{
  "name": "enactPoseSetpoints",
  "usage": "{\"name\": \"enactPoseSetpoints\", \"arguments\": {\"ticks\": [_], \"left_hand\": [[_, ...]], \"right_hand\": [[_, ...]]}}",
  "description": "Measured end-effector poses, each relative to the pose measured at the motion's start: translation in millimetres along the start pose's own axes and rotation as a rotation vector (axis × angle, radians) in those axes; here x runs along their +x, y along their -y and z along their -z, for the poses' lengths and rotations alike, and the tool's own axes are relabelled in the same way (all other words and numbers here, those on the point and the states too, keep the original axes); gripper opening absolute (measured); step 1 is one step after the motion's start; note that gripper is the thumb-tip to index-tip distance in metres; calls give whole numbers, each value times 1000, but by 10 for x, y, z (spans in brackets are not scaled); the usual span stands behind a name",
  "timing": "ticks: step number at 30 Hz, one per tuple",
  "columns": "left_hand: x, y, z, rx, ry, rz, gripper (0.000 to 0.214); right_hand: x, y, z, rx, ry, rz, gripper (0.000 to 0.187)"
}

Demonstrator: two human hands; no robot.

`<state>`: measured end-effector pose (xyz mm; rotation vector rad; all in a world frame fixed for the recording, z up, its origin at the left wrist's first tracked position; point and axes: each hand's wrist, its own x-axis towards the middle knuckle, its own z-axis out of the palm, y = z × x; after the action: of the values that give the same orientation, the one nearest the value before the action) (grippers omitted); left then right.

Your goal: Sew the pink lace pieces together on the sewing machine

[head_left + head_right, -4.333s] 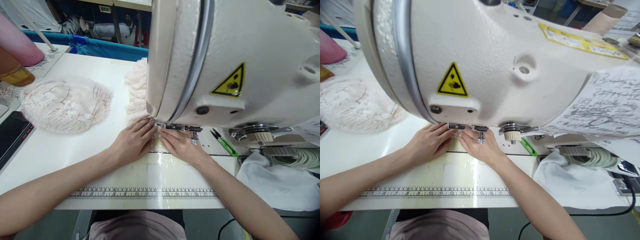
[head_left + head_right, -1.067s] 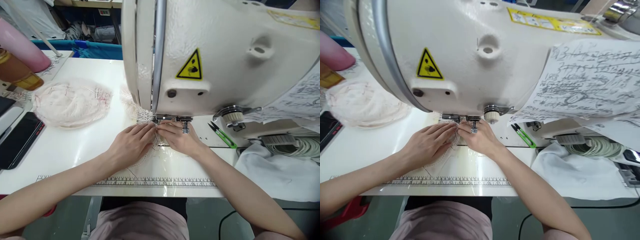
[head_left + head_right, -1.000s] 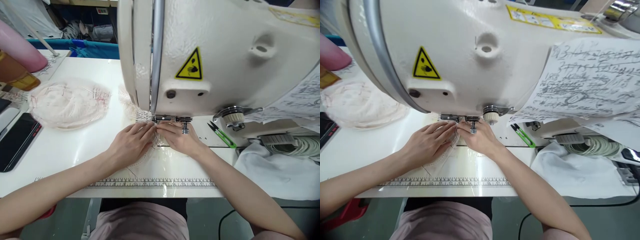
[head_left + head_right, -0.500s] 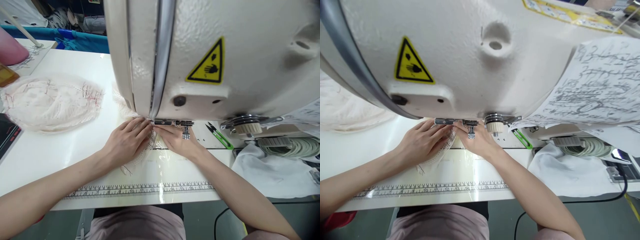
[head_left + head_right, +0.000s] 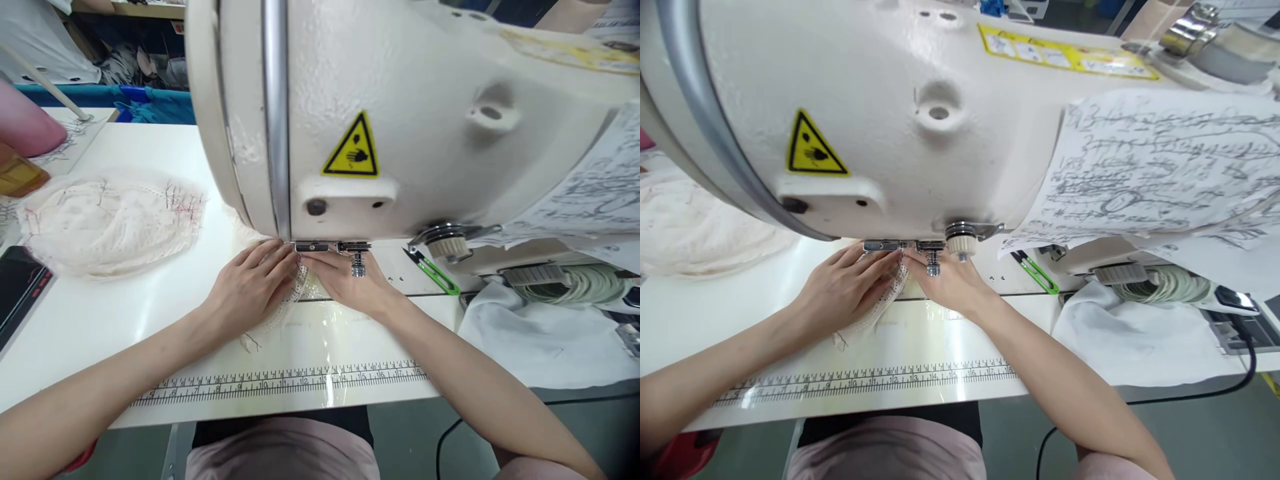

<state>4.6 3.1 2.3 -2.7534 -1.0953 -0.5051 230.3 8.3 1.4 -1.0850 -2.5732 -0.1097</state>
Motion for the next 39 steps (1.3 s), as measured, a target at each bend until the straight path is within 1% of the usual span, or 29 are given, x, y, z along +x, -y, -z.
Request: {"name": "enactPoseSetpoints", "arguments": {"ticks": [4, 7, 8, 10, 12, 13, 14, 15, 16, 18, 20, 21, 22, 23, 24, 26, 28, 29, 31, 33, 35, 37, 39], "left_hand": [[24, -14, 29, -15, 6, -3, 38], [27, -1, 160, -11, -5, -41, 35], [4, 18, 221, -10, -13, -83, 34], [-98, 77, 339, -20, -29, -228, 38], [-272, 145, 424, -28, -18, -412, 55], [-373, 170, 448, -7, 9, -477, 59], [-471, 184, 464, 17, 20, -499, 53], [-557, 185, 474, 30, 19, -486, 41], [-622, 173, 484, 21, 9, -442, 31], [-666, 119, 523, -55, -8, -261, 28], [-590, 61, 591, -144, 11, -34, 23], [-519, 45, 627, -164, 20, 44, 21], [-434, 41, 657, -156, 36, 75, 20], [-343, 49, 673, -127, 39, 55, 20], [-253, 68, 671, -100, 46, 3, 19], [-95, 119, 608, -68, 83, -130, 19], [17, 162, 481, -23, 111, -220, 16], [52, 175, 407, 13, 102, -242, 16], [83, 181, 272, 87, 39, -257, 25], [76, 168, 181, 144, -34, -252, 30], [53, 146, 143, 197, -75, -243, 30], [33, 126, 141, 249, -103, -250, 28], [24, 112, 151, 276, -144, -264, 26]], "right_hand": [[-20, -8, -51, -20, -97, 34, 32], [-20, -6, -56, -17, -119, 41, 33], [-18, -1, -51, -17, -117, 42, 34], [-13, 11, -35, -17, -104, 50, 36], [-13, 23, -23, -28, -92, 57, 39], [-15, 26, -21, -38, -88, 55, 41], [-18, 28, -23, -40, -83, 59, 42], [-21, 28, -29, -32, -77, 61, 43], [-23, 27, -40, -12, -71, 60, 43], [-22, 22, -69, 65, -62, 68, 40], [-12, 19, -97, 148, -61, 78, 36], [-5, 20, -106, 180, -66, 86, 34], [3, 23, -109, 205, -72, 100, 31], [11, 27, -106, 221, -80, 111, 29], [18, 33, -97, 228, -89, 118, 27], [26, 46, -67, 225, -105, 117, 26], [27, 55, -33, 208, -110, 103, 27], [25, 56, -20, 203, -109, 98, 28], [19, 51, -11, 201, -98, 93, 27], [11, 42, -27, 201, -85, 78, 26], [0, 41, -62, 185, -70, 40, 27], [-14, 53, -105, 159, -63, -1, 28], [-28, 73, -140, 138, -60, -10, 27]]}}
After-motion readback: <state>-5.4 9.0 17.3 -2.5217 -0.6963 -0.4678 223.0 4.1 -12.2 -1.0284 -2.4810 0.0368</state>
